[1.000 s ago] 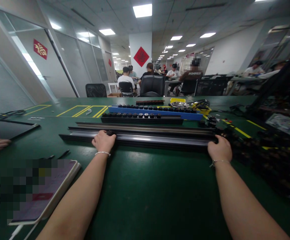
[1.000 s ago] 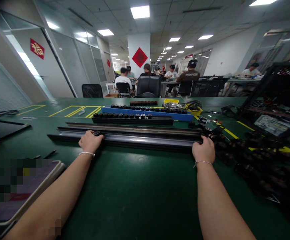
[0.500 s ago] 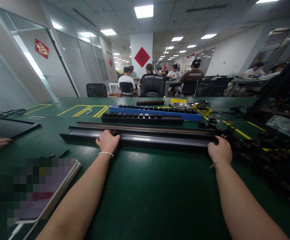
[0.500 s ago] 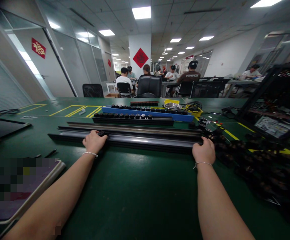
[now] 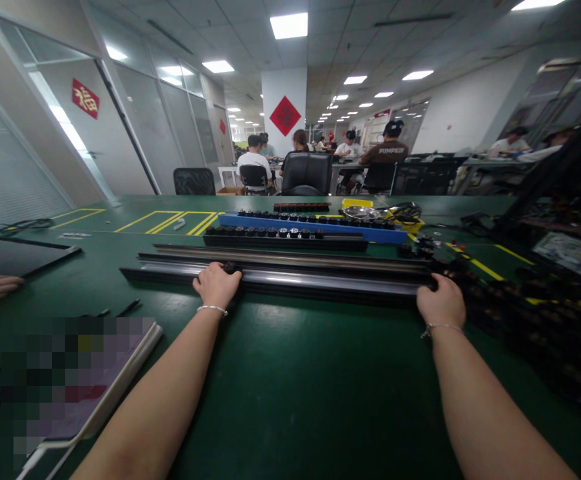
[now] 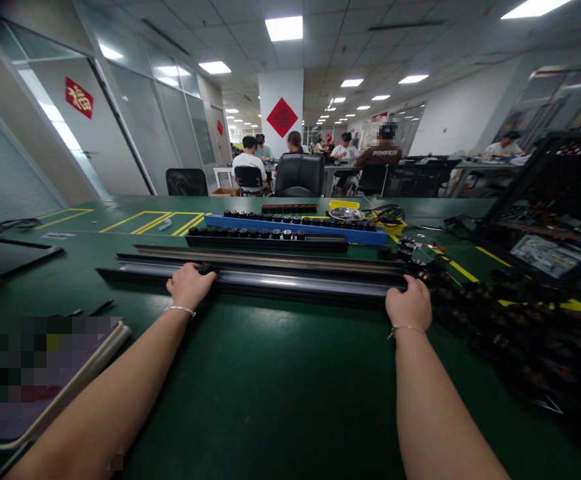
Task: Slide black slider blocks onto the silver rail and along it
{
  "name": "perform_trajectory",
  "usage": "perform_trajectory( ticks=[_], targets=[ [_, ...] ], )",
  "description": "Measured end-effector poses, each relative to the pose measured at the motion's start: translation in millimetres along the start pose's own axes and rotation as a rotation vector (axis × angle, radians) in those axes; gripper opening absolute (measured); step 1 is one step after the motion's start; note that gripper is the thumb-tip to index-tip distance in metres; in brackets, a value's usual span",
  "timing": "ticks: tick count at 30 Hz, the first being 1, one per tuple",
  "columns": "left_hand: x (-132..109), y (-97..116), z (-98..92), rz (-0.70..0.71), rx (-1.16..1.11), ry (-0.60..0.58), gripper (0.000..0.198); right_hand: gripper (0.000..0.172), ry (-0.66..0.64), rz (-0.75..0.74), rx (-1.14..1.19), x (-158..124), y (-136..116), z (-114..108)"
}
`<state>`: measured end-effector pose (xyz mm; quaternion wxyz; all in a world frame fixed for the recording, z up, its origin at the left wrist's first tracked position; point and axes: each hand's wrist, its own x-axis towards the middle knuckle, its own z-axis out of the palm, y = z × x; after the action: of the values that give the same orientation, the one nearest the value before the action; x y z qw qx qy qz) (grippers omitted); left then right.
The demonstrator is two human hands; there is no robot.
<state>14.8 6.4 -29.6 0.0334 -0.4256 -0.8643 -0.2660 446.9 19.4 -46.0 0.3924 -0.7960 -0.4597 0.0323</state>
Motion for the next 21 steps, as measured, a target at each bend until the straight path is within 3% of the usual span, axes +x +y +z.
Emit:
perform_trajectory(
  ticks=[21],
  targets=[
    [2.0, -3.1, 4.7, 0.028, 0.007, -0.051, 0.044, 0.050, -0.007, -0.002, -0.015, 2.7, 2.0, 1.9]
  ],
)
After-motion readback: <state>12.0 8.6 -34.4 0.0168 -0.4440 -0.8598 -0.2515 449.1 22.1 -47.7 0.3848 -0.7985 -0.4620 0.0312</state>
